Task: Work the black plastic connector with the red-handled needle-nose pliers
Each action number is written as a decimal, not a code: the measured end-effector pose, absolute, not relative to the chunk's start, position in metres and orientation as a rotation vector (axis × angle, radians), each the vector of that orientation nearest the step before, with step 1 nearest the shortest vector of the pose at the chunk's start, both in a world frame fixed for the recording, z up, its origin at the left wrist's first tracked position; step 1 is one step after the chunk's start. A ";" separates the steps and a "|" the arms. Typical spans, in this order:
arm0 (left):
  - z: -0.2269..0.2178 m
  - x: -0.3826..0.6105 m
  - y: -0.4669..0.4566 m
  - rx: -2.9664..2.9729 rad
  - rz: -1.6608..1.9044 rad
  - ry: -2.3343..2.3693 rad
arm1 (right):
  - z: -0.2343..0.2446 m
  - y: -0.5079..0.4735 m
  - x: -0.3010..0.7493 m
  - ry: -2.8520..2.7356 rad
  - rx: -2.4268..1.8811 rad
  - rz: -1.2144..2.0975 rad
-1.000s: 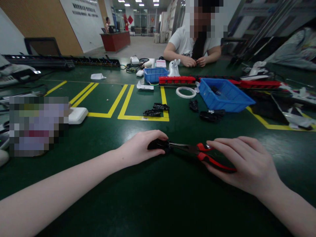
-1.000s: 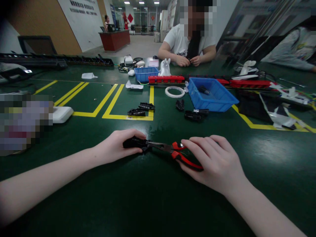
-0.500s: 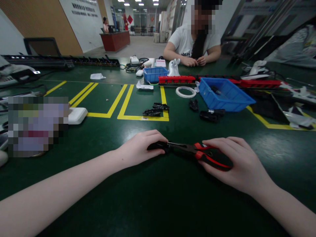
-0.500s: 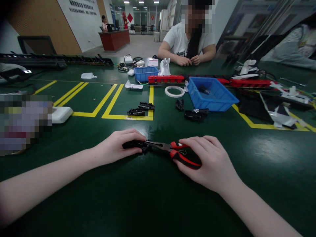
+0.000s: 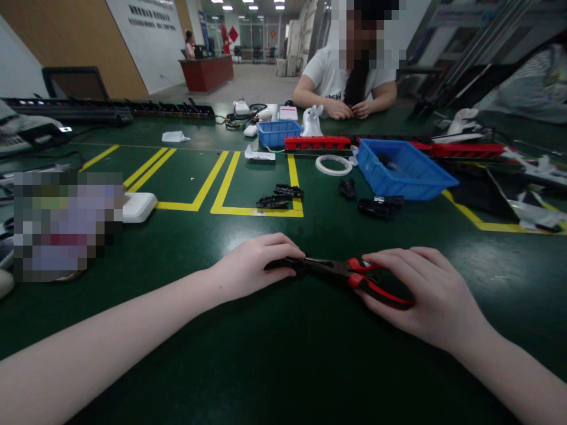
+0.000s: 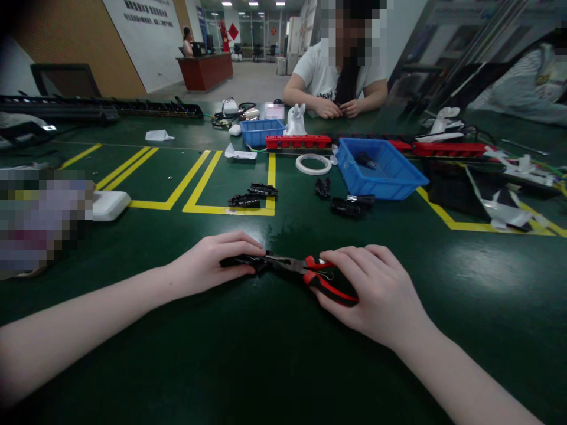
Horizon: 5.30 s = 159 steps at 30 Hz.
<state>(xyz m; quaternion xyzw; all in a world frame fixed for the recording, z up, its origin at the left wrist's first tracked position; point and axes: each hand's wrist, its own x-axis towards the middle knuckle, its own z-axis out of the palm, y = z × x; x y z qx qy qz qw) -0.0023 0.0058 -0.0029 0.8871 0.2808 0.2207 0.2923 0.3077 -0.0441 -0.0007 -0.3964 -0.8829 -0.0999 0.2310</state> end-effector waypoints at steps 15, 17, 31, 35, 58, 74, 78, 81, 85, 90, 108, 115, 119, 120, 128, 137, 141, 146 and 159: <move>-0.005 -0.003 0.006 2.390 0.603 0.740 | 0.001 -0.043 0.309 -2.449 -1.021 -0.435; -0.006 -0.003 0.006 2.393 0.602 0.732 | -0.001 -0.042 0.310 -2.445 -1.035 -0.384; -0.006 -0.002 0.007 2.427 0.588 0.739 | 0.001 -0.043 0.304 -2.413 -1.127 -0.195; -0.006 -0.002 0.008 2.411 0.582 0.737 | 0.000 -0.042 0.304 -2.412 -1.150 -0.164; -0.005 -0.001 0.004 2.576 0.602 0.732 | 0.005 -0.043 0.310 -2.513 -0.945 -0.630; -0.006 -0.001 0.005 2.536 0.612 0.745 | -0.004 -0.042 0.309 -2.414 -1.045 -0.345; -0.005 -0.001 0.005 2.523 0.620 0.745 | -0.006 -0.042 0.310 -2.417 -1.038 -0.359; -0.005 0.000 0.005 2.507 0.627 0.748 | -0.004 -0.042 0.311 -2.439 -1.023 -0.433; -0.004 0.000 0.005 2.493 0.624 0.756 | 0.001 -0.043 0.310 -2.468 -0.972 -0.574; -0.004 0.000 0.005 2.497 0.606 0.770 | 0.003 -0.044 0.309 -2.457 -0.963 -0.621; -0.004 0.001 0.005 2.462 0.589 0.788 | -0.006 -0.042 0.316 -2.418 -1.113 -0.200; -0.005 -0.001 0.006 2.468 0.588 0.776 | -0.003 -0.042 0.312 -2.386 -1.139 -0.133; -0.006 -0.002 0.007 2.463 0.583 0.771 | -0.001 -0.043 0.311 -2.407 -1.111 -0.189; -0.006 -0.002 0.007 2.463 0.584 0.766 | 0.000 -0.043 0.311 -2.417 -1.090 -0.230; -0.007 -0.002 0.007 2.460 0.603 0.743 | 0.004 -0.042 0.313 -2.466 -0.981 -0.487; -0.005 -0.001 0.004 2.488 0.602 0.740 | -0.005 -0.038 0.314 -2.415 -1.051 -0.414; -0.005 -0.001 0.003 2.511 0.603 0.732 | -0.003 -0.038 0.313 -2.437 -1.088 -0.352; -0.005 0.000 0.004 2.535 0.589 0.742 | -0.003 -0.038 0.311 -2.487 -1.128 -0.298; -0.003 0.002 0.001 2.541 0.587 0.758 | -0.006 -0.041 0.312 -2.470 -1.097 -0.291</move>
